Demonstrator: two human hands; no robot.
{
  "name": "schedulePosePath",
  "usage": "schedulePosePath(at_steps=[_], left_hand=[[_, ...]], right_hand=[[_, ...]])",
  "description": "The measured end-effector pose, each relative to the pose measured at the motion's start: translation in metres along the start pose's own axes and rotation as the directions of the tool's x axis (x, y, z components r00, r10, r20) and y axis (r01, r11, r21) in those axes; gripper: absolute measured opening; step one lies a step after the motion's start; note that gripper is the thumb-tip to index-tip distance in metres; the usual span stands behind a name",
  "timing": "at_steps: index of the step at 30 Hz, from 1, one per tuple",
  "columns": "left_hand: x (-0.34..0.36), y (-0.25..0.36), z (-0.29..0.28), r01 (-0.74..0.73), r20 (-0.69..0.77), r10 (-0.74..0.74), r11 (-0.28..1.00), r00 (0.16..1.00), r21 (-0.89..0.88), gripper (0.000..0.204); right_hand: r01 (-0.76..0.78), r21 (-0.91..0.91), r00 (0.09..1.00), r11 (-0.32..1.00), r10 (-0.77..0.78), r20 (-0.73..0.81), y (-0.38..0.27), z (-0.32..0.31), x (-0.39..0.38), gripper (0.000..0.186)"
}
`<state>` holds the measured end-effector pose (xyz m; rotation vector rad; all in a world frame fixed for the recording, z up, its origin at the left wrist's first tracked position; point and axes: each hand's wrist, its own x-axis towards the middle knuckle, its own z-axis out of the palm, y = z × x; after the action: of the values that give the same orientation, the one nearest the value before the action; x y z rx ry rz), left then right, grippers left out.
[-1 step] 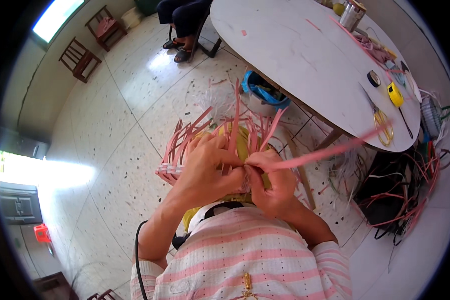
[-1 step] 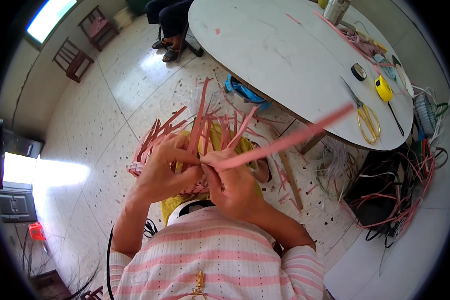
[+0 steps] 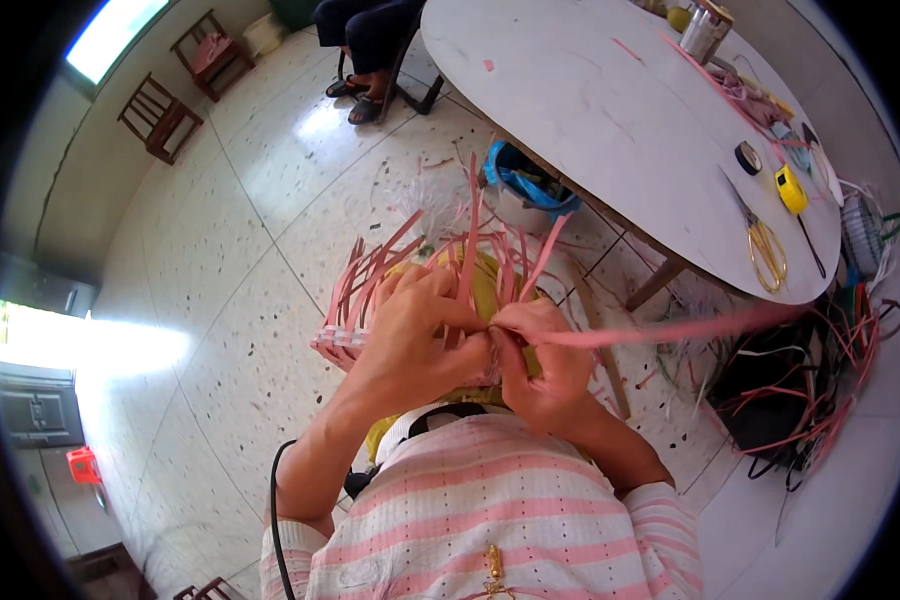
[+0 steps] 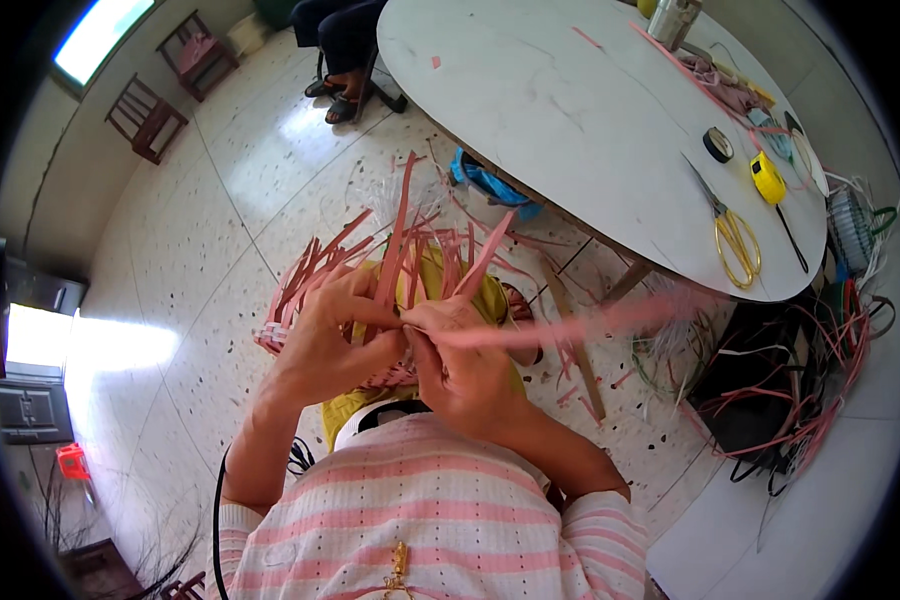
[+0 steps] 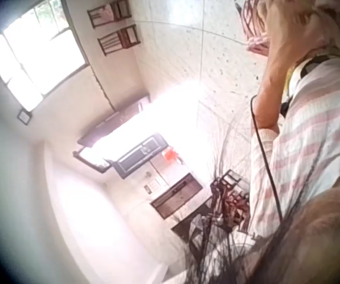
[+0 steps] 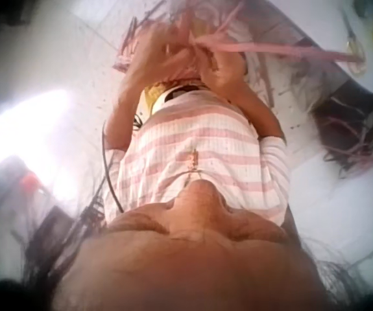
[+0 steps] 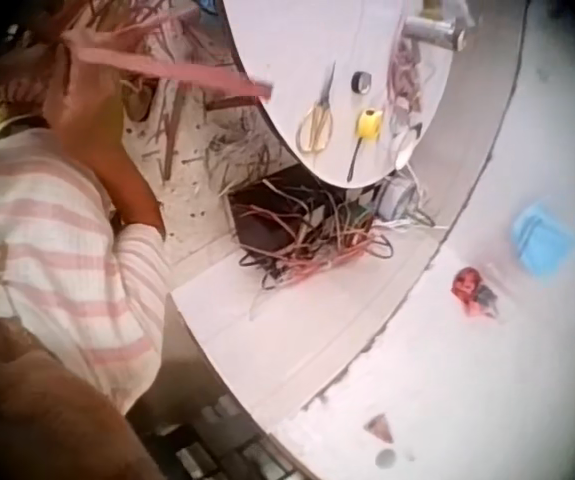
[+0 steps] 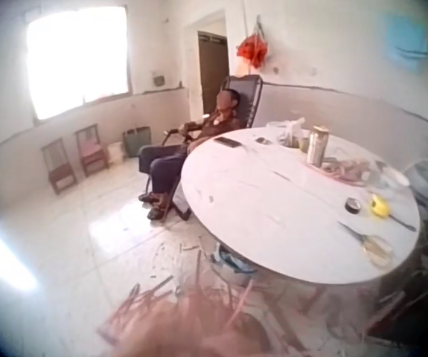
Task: The person weaves pink plastic strips around a yellow base, tucking the ends into the rim by hand to secure them.
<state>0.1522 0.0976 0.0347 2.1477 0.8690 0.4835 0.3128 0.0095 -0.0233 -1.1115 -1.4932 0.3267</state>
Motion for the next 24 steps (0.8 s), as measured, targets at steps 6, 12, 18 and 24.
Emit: schedulePosePath(at_steps=[6,12,18,24], left_hand=[[0.001,0.008,0.009,0.006,-0.074,-0.004,1.0,0.997,0.028,0.016],[0.001,0.009,0.008,-0.03,-0.076,0.036,0.996,0.996,0.08,0.013],[0.0,0.009,0.01,-0.147,-0.096,0.153,0.987,0.984,0.062,0.011],[-0.001,0.014,0.009,-0.106,-0.092,0.111,0.992,0.99,0.066,0.01]], right_hand=[[0.14,-0.178,0.982,0.974,-0.159,-0.097,0.012,0.004,0.007,0.03],[0.103,-0.234,0.982,0.967,-0.136,-0.129,0.017,-0.004,0.016,0.031],[0.061,-0.247,0.969,0.967,-0.117,-0.217,0.032,-0.008,0.027,0.026],[0.013,-0.258,0.947,0.966,-0.095,-0.308,0.047,-0.016,0.04,0.021]])
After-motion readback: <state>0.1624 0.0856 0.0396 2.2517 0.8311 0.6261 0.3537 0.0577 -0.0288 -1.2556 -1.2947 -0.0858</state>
